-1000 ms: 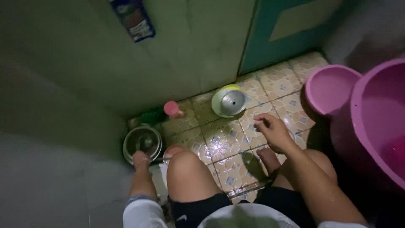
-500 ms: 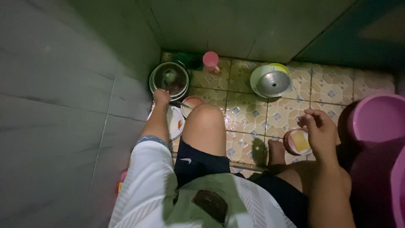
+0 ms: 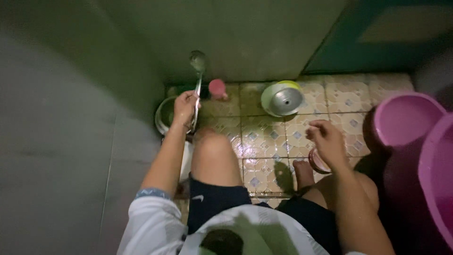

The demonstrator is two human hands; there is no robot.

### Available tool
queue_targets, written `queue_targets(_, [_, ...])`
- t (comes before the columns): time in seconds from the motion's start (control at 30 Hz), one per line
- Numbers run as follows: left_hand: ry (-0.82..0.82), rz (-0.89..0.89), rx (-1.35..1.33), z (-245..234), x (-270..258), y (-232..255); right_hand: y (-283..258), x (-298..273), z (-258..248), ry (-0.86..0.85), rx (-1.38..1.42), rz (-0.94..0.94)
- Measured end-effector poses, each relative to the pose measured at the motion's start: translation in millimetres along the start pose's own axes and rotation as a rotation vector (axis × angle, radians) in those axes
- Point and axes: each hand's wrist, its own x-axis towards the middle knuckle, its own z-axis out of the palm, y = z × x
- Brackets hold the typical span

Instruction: The recorder is washing kitchen items like a spoon, a lid, and a bowl on a floor using a sponge and soap.

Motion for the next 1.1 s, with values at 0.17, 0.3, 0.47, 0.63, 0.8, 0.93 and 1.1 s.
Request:
queue_targets(0.17, [-0.342,0.142,-0.166,106.0,-20.7,44.3,21.5,15.0,12.6,-0.040,-0.058,-0.012])
queue_targets(0.3, [-0.396,0.190,-0.176,193.7,-47.7,18.8,15.0,20.6,40.0,-0.150,0.109,0.051])
queue_targets(0.47, [-0.486,-0.041,-0.272,252.1,-123.9,22.6,25.3,29.4,55.8,-0.187,0.297,0.115])
queue_targets(0.63, [-0.419,-0.066,-0.230,276.8,-149.0,-7.8,70.3,40.3,66.7,-0.220,0.274,0.080])
queue_targets(0.8, [-0.497,-0.048,-0.231,273.5,-151.7,-43.3,42.6,33.1,59.7,-0.113,0.161,0.158])
queue_targets(0.93, [-0.530,-0.191,-0.228,269.9,-146.2,-44.8,48.4,41.6,62.9,-0.087,0.138,0.185])
queue_targets(1.1, [-0.528,-0.429,-0.317,265.9,-141.8,-32.7,77.5,53.4,64.9,0.001,0.237,0.182])
